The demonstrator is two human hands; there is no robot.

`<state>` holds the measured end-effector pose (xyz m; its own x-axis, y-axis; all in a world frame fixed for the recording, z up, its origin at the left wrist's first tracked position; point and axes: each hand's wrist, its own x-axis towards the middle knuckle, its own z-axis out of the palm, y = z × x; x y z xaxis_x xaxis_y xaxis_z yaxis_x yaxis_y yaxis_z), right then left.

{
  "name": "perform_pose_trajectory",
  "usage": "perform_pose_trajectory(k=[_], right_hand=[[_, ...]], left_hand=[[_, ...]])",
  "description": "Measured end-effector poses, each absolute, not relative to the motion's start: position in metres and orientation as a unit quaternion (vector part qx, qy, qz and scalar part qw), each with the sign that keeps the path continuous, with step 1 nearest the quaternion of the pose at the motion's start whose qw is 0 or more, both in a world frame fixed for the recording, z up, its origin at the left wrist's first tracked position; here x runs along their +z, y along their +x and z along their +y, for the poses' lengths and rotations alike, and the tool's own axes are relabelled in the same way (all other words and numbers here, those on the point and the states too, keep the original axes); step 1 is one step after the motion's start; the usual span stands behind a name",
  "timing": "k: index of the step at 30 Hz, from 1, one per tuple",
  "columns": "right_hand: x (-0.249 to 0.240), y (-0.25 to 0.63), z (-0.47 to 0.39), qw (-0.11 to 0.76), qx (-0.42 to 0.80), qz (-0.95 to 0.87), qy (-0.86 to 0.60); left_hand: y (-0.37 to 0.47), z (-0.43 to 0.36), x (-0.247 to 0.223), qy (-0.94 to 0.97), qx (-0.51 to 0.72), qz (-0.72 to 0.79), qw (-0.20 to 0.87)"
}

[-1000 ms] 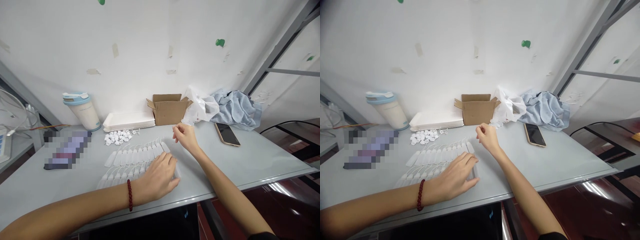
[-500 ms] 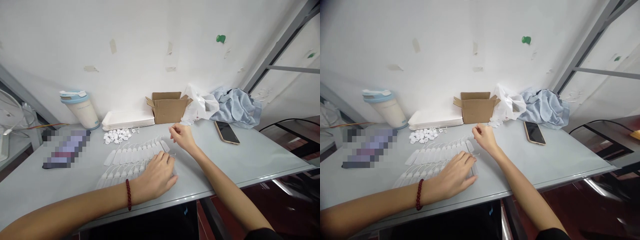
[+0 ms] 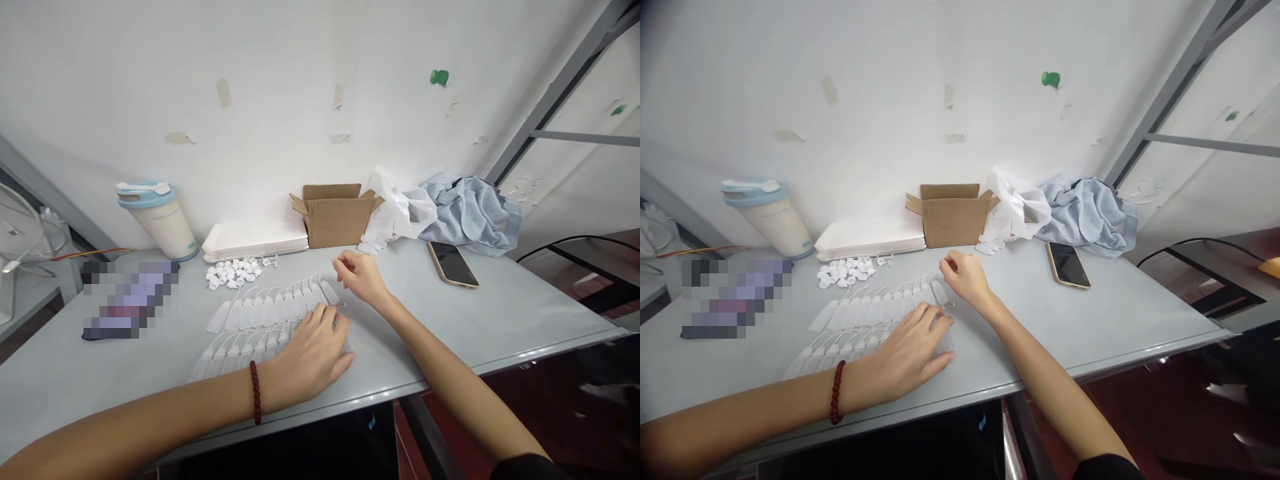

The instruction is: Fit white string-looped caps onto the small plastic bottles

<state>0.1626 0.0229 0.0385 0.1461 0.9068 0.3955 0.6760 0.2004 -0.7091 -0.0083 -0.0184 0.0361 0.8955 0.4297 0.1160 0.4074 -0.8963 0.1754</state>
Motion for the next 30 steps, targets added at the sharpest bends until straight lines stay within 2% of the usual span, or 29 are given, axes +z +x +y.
perform_pose_trajectory(k=[8, 16, 22, 24, 26, 27, 30], right_hand=[[0.037, 0.161, 0.023, 0.422, 0.135, -0.646, -0.622], [0.034, 0.161, 0.024, 0.411, 0.134, -0.652, -0.623], [0.031, 0.162, 0.025, 0.407, 0.138, -0.651, -0.626], [0.031, 0.163, 0.025, 0.404, 0.136, -0.651, -0.628], [0.031, 0.164, 0.026, 0.403, 0.131, -0.651, -0.630], [0.032, 0.165, 0.027, 0.403, 0.130, -0.649, -0.632], [0.033, 0.168, 0.029, 0.389, 0.124, -0.644, -0.647]], left_hand=[[-0.008, -0.018, 0.034, 0.972, 0.079, 0.217, 0.048], [-0.011, -0.024, 0.037, 0.968, 0.083, 0.221, 0.079], [-0.019, 0.015, 0.043, 0.918, 0.221, 0.286, 0.164], [-0.030, 0.050, 0.047, 0.894, 0.242, 0.354, 0.130], [-0.043, 0.088, 0.050, 0.890, 0.201, 0.405, 0.057], [-0.050, 0.104, 0.050, 0.898, 0.167, 0.406, 0.017], [-0.064, 0.136, 0.046, 0.906, 0.143, 0.398, -0.013]])
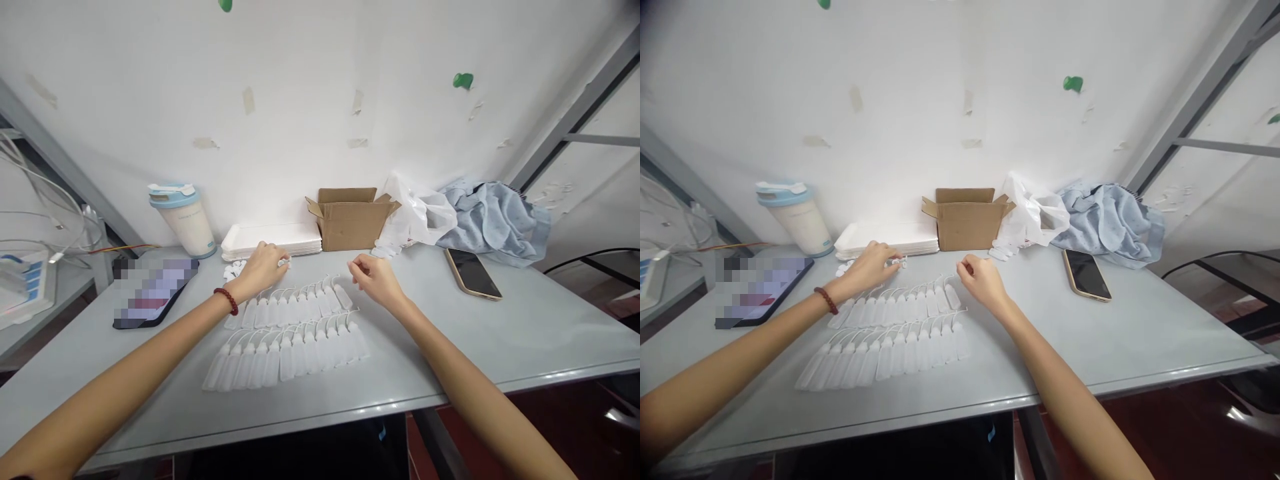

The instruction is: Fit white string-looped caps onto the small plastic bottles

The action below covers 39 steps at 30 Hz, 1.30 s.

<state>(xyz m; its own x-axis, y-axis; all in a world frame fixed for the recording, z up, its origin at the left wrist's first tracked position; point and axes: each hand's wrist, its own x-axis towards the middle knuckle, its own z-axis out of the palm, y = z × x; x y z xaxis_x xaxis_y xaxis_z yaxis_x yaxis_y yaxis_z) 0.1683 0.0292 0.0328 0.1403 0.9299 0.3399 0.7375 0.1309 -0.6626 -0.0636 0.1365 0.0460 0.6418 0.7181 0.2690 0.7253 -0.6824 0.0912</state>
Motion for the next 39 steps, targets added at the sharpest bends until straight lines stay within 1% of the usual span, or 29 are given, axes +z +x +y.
perform_pose_trajectory(k=[2, 5, 7, 12, 20, 22, 25, 28, 36, 39], right_hand=[[0.033, 0.172, 0.032, 0.345, 0.099, -0.647, -0.673], [0.033, 0.180, 0.036, 0.223, 0.011, -0.650, -0.726], [0.033, 0.189, 0.038, 0.159, -0.031, -0.643, -0.749], [0.033, 0.215, 0.042, 0.091, -0.054, -0.621, -0.777], [0.028, 0.233, 0.043, 0.036, -0.061, -0.606, -0.793], [0.027, 0.232, 0.043, 0.029, -0.067, -0.602, -0.796], [0.026, 0.232, 0.044, 0.025, -0.076, -0.595, -0.799], [0.025, 0.232, 0.044, 0.022, -0.079, -0.593, -0.801], [0.019, 0.228, 0.050, 0.017, -0.074, -0.589, -0.804], [0.015, 0.228, 0.054, 0.015, -0.070, -0.592, -0.803]], left_hand=[[-0.066, 0.144, 0.041, -0.912, -0.136, -0.385, 0.024], [-0.061, 0.145, 0.033, -0.924, -0.129, -0.359, 0.036], [-0.057, 0.145, 0.029, -0.929, -0.127, -0.344, 0.037], [-0.051, 0.148, 0.027, -0.932, -0.131, -0.336, 0.031], [-0.049, 0.143, 0.038, -0.914, -0.190, -0.359, 0.001], [-0.048, 0.136, 0.043, -0.901, -0.238, -0.360, -0.047], [-0.045, 0.118, 0.052, -0.857, -0.343, -0.353, -0.156], [-0.046, 0.099, 0.059, -0.820, -0.395, -0.369, -0.189], [-0.067, 0.074, 0.050, -0.750, -0.405, -0.439, -0.283], [-0.071, 0.070, 0.048, -0.738, -0.406, -0.451, -0.294]])
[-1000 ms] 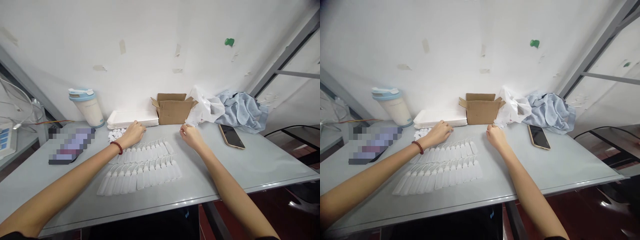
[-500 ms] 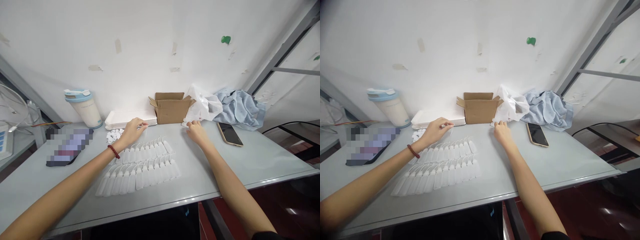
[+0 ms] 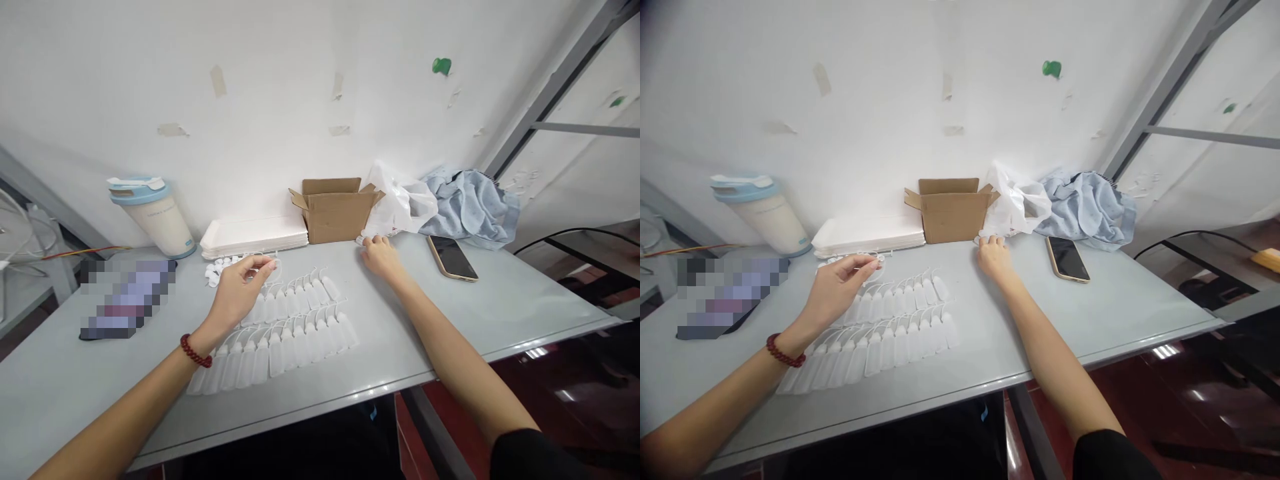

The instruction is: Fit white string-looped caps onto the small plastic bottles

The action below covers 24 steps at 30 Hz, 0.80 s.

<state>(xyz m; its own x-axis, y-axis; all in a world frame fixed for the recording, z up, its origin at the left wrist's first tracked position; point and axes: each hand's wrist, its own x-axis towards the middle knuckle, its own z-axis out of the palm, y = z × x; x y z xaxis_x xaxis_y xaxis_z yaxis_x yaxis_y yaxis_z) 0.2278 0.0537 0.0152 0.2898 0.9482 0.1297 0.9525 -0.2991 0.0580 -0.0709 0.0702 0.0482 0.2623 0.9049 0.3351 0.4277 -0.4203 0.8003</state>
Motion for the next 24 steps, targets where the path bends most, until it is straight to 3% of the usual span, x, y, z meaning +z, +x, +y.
perform_pose_trajectory(k=[13, 24], right_hand=[[0.019, 0.221, 0.052, 0.037, -0.040, -0.596, -0.801], [0.007, 0.228, 0.059, 0.124, -0.022, -0.589, -0.798]], left_hand=[[-0.075, 0.063, 0.048, 0.741, 0.409, 0.446, 0.291], [-0.074, 0.060, 0.049, 0.748, 0.403, 0.437, 0.296]])
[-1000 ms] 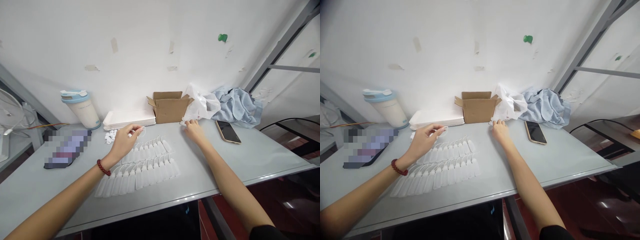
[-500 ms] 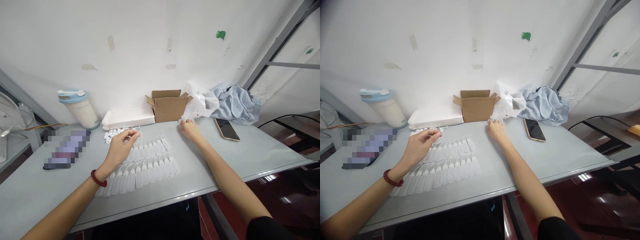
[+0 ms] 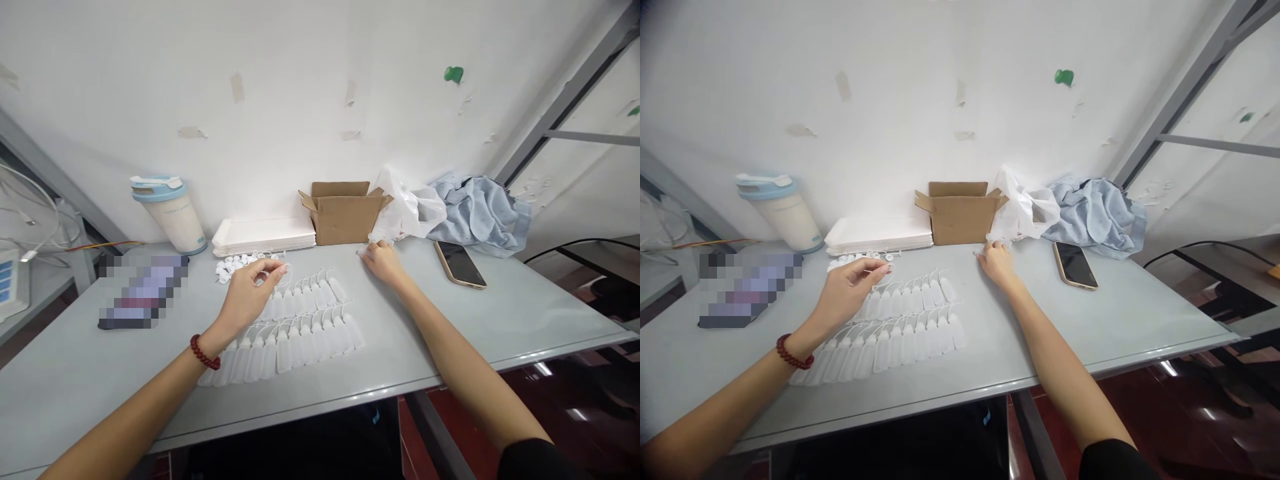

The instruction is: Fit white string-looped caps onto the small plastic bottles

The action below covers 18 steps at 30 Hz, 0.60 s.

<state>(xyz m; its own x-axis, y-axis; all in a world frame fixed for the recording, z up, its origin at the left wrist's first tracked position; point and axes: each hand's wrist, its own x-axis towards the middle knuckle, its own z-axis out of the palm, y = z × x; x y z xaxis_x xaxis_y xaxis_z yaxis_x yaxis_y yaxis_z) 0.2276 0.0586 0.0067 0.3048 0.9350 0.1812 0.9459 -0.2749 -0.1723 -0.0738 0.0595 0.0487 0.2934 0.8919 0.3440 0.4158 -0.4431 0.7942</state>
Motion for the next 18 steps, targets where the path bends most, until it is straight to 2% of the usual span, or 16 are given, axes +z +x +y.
perform_pose_trajectory(k=[11, 18], right_hand=[[0.016, 0.225, 0.056, 0.281, 0.037, -0.608, -0.742], [0.020, 0.214, 0.053, 0.366, 0.017, -0.614, -0.699]], left_hand=[[-0.071, 0.055, 0.044, 0.763, 0.376, 0.429, 0.303], [-0.070, 0.052, 0.047, 0.786, 0.360, 0.411, 0.291]])
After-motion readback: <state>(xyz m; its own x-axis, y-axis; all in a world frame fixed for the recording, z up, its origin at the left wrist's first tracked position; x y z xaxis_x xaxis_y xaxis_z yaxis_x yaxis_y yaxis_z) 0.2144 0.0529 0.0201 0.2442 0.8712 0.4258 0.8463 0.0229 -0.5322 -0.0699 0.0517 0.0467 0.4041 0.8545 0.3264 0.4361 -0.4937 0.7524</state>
